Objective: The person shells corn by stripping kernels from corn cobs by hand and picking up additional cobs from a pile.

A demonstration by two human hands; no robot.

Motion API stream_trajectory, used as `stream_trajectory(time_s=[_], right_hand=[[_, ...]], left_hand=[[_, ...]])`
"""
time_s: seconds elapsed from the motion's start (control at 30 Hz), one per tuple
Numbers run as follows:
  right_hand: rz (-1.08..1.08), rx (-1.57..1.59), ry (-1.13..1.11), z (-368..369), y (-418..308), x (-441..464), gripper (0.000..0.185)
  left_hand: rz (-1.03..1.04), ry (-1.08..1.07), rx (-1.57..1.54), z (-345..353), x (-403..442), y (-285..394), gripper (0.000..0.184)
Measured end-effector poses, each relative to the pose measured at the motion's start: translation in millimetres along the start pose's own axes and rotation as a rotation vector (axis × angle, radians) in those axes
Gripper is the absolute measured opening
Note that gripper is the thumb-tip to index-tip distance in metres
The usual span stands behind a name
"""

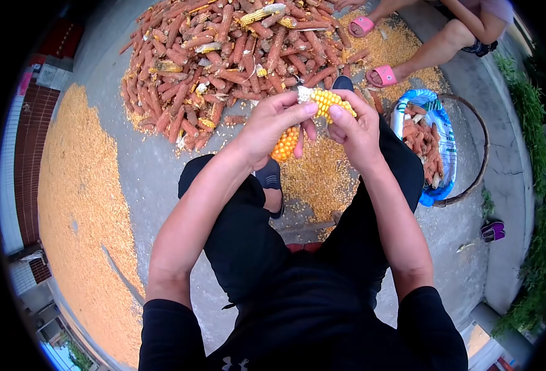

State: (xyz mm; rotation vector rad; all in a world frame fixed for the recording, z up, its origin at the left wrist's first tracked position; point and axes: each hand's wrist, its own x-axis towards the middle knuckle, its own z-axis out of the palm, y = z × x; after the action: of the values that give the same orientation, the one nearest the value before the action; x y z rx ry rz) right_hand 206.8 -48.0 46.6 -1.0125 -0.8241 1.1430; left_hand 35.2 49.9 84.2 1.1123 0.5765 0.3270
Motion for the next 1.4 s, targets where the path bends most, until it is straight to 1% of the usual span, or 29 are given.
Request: stream_trajectory(time_s=[0.03,0.13,0.17,0.27,0.3,0.37,0.4,0.47,0.6,0.63,0.73,0.83,0.93,1.0,1.03,1.1,1.13,1.2,1.23,1.33,1.4], right_hand=[[-0.029,0.105,0.026,2,0,2,0.030],[0.024,0.336,0.108,3,1,5,0.027],[0.018,0.247,0.095,0,1,5,0.034],[0.027,0.160,0.017,-4,-3,6,0.037],[0.014,0.138,0.015,-4,-2,7,0.036],[-0.011,0.090,0.012,-3,0,9,0.036],[-0.006,0.085,0.053,0,2,10,0.036],[0.003,0.077,0.132,10,8,10,0.036],[-0.016,-0.032,0.157,16,19,13,0.037],[-0.010,-0.103,0.140,17,16,10,0.039],[0.017,0.019,0.125,17,11,7,0.040],[-0.086,-0.142,0.106,19,8,6,0.042],[-0.105,-0.109,0.122,20,16,9,0.042],[-0.139,-0.144,0.092,16,21,10,0.047],[-0.157,-0.162,0.078,14,23,10,0.051],[-0.064,-0.133,0.122,12,26,12,0.052],[-0.016,-0.118,0.143,12,27,12,0.053],[-0.016,-0.240,0.217,15,30,13,0.051],[-0.012,-0.302,0.253,16,31,12,0.052],[-0.055,-0.391,0.271,12,35,12,0.055],[-0.116,-0.418,0.262,12,36,11,0.056]], left_hand=[[0.014,-0.018,-0.001,1,1,0,0.033],[0.014,-0.059,0.159,9,-3,-4,0.031],[-0.007,-0.082,0.137,14,-5,-4,0.031],[-0.111,-0.225,0.093,7,-7,-3,0.033],[-0.166,-0.233,0.046,7,-7,-1,0.031],[-0.170,-0.232,0.147,8,-5,-9,0.028],[-0.170,-0.232,0.197,9,-3,-13,0.027],[-0.138,-0.180,0.219,13,-1,-18,0.025],[-0.126,-0.105,0.227,19,1,-27,0.025],[-0.146,-0.117,0.200,20,1,-27,0.025],[-0.195,-0.174,0.093,22,-4,-26,0.027],[-0.217,-0.251,-0.042,18,-9,-27,0.028],[-0.224,-0.275,-0.117,15,-10,-28,0.029],[-0.217,-0.283,-0.137,15,-11,-26,0.030],[-0.223,-0.236,-0.080,15,-10,-25,0.031],[-0.234,-0.140,0.028,18,-7,-23,0.031],[-0.056,-0.047,0.332,19,-5,-27,0.031],[0.310,0.145,0.931,18,2,-45,0.030],[0.410,0.216,1.146,18,3,-53,0.028],[-0.031,0.088,0.554,26,-5,-57,0.026],[-0.158,-0.015,0.332,24,-7,-51,0.025]])
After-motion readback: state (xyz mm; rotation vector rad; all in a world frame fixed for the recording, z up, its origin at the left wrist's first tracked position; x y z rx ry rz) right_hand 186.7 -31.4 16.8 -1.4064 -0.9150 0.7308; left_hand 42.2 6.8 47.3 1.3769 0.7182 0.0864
